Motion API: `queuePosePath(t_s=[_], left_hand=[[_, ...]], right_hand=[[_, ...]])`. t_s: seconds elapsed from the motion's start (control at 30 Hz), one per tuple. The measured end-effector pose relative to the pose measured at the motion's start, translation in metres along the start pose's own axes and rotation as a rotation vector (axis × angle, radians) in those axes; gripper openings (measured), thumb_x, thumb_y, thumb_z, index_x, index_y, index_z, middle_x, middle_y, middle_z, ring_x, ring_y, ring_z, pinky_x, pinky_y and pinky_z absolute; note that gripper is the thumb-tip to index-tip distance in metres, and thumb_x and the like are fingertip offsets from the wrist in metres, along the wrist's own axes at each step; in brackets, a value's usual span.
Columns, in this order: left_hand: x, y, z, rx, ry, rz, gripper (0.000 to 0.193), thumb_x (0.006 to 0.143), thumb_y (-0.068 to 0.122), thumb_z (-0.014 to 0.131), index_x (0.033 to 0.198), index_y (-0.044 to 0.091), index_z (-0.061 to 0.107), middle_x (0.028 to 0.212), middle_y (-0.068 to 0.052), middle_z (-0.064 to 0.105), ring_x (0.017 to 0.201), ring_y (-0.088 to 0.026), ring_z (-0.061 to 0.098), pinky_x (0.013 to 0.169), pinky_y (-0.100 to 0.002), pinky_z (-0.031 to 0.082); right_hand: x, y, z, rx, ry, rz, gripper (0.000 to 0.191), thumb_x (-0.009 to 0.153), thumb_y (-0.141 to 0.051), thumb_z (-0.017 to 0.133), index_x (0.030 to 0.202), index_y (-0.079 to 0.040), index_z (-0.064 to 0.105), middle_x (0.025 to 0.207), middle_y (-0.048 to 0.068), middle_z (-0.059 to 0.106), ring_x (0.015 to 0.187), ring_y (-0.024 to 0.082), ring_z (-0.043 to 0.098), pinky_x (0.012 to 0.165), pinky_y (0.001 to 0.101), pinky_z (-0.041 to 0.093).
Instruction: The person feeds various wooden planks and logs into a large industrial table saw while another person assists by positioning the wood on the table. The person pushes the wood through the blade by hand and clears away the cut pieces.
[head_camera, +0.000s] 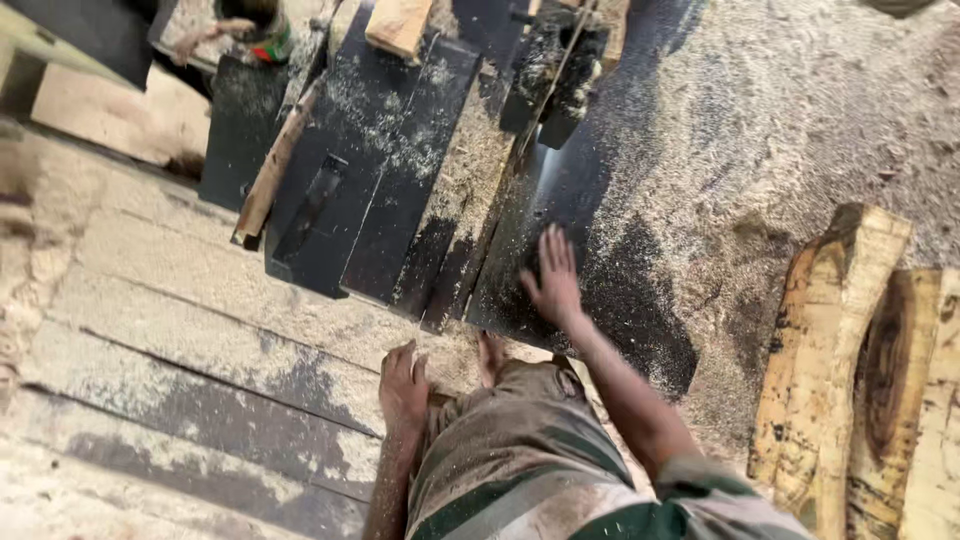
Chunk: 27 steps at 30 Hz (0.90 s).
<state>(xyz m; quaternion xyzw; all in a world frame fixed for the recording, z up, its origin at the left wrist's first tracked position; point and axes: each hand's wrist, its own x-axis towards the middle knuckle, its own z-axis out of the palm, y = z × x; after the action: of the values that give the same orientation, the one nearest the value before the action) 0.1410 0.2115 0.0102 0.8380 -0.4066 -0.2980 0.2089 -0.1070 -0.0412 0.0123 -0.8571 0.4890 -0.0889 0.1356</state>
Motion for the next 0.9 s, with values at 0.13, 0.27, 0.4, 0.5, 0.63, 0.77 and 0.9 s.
queuePosePath(t_s=[0.13,0.27,0.4,0.5,0.63,0.77,0.9], left_hand=[[-0.004,-0.019,0.0,0.126,-0.071,0.207,0.042,0.101,0.028,0.061,0.138,0.01,0.063,0.135,-0.017,0.064,0.125,-0.034,0.061,0.101,-0.049,0.056],[-0.011,-0.023,0.004,0.183,-0.176,0.423,0.04,0.098,0.028,0.065,0.132,0.006,0.067,0.133,-0.022,0.065,0.12,-0.036,0.065,0.098,-0.048,0.059],[-0.023,-0.022,0.009,0.102,-0.21,0.546,0.037,0.098,0.019,0.066,0.131,0.001,0.068,0.13,-0.023,0.069,0.116,-0.037,0.067,0.099,-0.047,0.059],[-0.034,-0.025,0.013,0.09,-0.257,0.619,0.038,0.098,0.018,0.067,0.131,0.0,0.067,0.128,-0.022,0.069,0.117,-0.036,0.067,0.101,-0.046,0.058],[-0.044,-0.036,0.013,0.103,-0.361,0.644,0.044,0.098,0.017,0.069,0.136,-0.003,0.062,0.133,-0.023,0.066,0.122,-0.035,0.064,0.104,-0.044,0.056],[-0.046,-0.045,0.011,0.073,-0.465,0.644,0.061,0.091,0.023,0.072,0.141,-0.006,0.053,0.137,-0.027,0.06,0.124,-0.038,0.059,0.105,-0.048,0.051],[-0.055,-0.06,0.015,0.158,-0.431,0.76,0.098,0.08,0.044,0.078,0.148,-0.011,0.035,0.145,-0.04,0.043,0.129,-0.053,0.05,0.094,-0.058,0.053]], right_hand=[[-0.051,0.004,0.004,0.482,-0.02,0.05,0.036,0.105,-0.032,0.059,0.133,-0.01,0.067,0.16,0.014,0.056,0.145,0.024,0.054,0.121,0.0458,0.049],[-0.027,0.041,-0.035,0.687,0.251,0.573,0.028,0.108,-0.028,0.055,0.12,-0.011,0.073,0.122,0.011,0.079,0.088,0.027,0.074,0.072,0.0394,0.063],[0.012,0.07,-0.078,0.605,0.399,0.507,0.049,0.106,-0.041,0.064,0.139,-0.005,0.057,0.131,0.017,0.07,0.117,0.027,0.072,0.096,0.0404,0.064],[0.036,0.061,-0.089,0.556,0.314,0.479,0.1,0.097,-0.062,0.074,0.161,0.0,0.028,0.148,0.024,0.056,0.13,0.034,0.061,0.105,0.0524,0.057],[0.041,0.007,-0.072,0.865,0.156,0.571,0.138,0.081,-0.05,0.094,0.16,-0.004,-0.01,0.16,0.028,0.038,0.141,0.038,0.05,0.114,0.0571,0.044],[-0.01,-0.066,-0.029,1.035,0.188,0.793,0.13,0.072,-0.025,0.086,0.166,-0.017,-0.003,0.162,0.025,0.033,0.138,0.041,0.055,0.107,0.0597,0.056],[-0.083,-0.139,0.01,0.782,0.198,0.743,0.125,0.08,-0.031,0.089,0.163,-0.005,-0.001,0.167,0.026,0.018,0.146,0.045,0.039,0.107,0.0629,0.048]])
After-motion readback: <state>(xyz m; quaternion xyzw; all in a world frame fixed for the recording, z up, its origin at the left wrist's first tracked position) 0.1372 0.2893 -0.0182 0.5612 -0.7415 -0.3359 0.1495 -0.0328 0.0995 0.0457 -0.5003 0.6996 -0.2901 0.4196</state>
